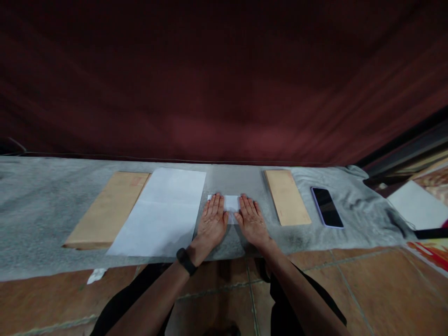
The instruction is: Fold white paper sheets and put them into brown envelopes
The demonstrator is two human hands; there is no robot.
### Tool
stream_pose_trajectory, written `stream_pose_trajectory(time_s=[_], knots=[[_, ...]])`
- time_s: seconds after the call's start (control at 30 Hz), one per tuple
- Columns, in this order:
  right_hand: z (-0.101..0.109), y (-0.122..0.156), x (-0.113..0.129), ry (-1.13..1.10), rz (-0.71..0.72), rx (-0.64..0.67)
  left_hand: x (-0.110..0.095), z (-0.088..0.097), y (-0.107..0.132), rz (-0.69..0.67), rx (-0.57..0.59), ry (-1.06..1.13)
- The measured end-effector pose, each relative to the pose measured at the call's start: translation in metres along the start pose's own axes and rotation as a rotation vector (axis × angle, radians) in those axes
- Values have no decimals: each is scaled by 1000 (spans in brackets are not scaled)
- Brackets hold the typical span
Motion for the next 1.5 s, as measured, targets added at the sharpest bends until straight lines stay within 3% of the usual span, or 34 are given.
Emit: stream_pose_trajectory(time_s=[0.23,0.37,0.43,0.53,0.63,0.93,1.13,1.27,1.5], knots=[[1,3,-11,-29,-30,32,14,3,0,48,-40,7],[0,-1,-21,-192,-91,49,14,11,-1,38,-109,28],[0,-5,-29,-321,-171,41,3,16,0,-76,-97,52],[2,-11,-41,-490,-265,5,-25,12,7,-382,84,113],[6,-12,-43,-553,-247,-5,-44,3,12,-489,190,141],[6,2,-21,-311,6,28,-36,-15,2,-465,137,130],[8,1,-23,-290,-47,-1,-35,-13,-7,-395,115,106],[7,6,-16,-264,-4,5,-33,-16,-13,-333,135,74],[0,17,-6,-93,22,7,-16,-12,-12,-244,80,39]])
Point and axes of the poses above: each hand's wrist, its own y-axis away from the middle knuckle, its own z-axis out of the back of the hand, x = y × z, the point moved 3 cm from there along -y, towards the middle knuckle, and after that the axes turned 14 degrees about y, right-handed, at the moved point
